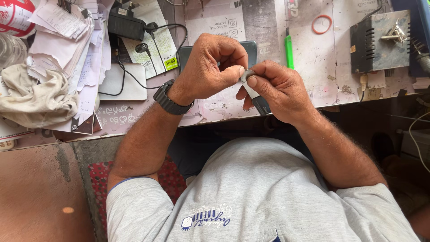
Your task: The person uses a green utility knife to carefully pry and scrape along the edges of a black smartphone. They then use a purple plastic card to continue prying the device's casing apart.
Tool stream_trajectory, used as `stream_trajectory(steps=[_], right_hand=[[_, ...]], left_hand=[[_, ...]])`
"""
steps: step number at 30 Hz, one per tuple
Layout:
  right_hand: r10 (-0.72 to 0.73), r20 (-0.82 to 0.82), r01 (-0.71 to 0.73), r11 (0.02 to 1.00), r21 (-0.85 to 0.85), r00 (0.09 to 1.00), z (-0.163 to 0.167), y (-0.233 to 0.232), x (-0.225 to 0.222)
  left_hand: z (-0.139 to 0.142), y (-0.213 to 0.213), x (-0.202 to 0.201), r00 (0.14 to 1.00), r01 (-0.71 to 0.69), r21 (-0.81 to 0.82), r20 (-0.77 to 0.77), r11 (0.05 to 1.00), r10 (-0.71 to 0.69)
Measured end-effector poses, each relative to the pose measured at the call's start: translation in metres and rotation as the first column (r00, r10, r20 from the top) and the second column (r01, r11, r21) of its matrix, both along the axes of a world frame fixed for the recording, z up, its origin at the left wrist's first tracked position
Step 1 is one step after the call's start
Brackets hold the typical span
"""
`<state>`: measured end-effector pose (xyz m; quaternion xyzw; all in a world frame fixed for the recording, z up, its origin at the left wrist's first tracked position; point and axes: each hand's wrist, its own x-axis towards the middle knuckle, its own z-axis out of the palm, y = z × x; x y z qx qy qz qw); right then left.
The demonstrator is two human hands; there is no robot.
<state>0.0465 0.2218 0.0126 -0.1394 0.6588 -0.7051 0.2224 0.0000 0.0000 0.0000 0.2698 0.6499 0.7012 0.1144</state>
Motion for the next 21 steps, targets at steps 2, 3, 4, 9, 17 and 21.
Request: stream_trajectory(steps=[2,3,4,9,17,21], right_hand=[[0.009,-0.065,-0.005,0.998,0.055,0.998,0.0,0.001,0.001],[0.011,-0.098,-0.002,0.996,0.092,0.995,0.0,0.002,0.001],[0.015,-0.13,0.002,0.991,0.131,0.991,0.0,0.003,0.002],[0.021,-0.154,0.008,0.983,0.183,0.988,0.002,0.002,0.002],[-0.004,-0.201,0.068,0.947,0.313,0.979,0.008,0.003,0.006],[0.016,-0.269,0.094,0.915,0.392,0.963,0.014,0.001,0.007]], left_hand=[[0.002,0.001,0.0,0.998,-0.022,-0.045,-0.053,0.999,0.019],[0.004,0.002,0.0,0.996,-0.033,-0.07,-0.082,0.997,0.027],[0.005,0.002,0.001,0.993,-0.045,-0.094,-0.11,0.995,0.034],[0.013,0.003,0.002,0.98,-0.075,-0.146,-0.196,0.987,0.045],[0.012,0.012,0.007,0.966,-0.128,-0.172,-0.244,0.977,0.084],[0.008,0.015,0.007,0.948,-0.172,-0.163,-0.295,0.972,0.119]])
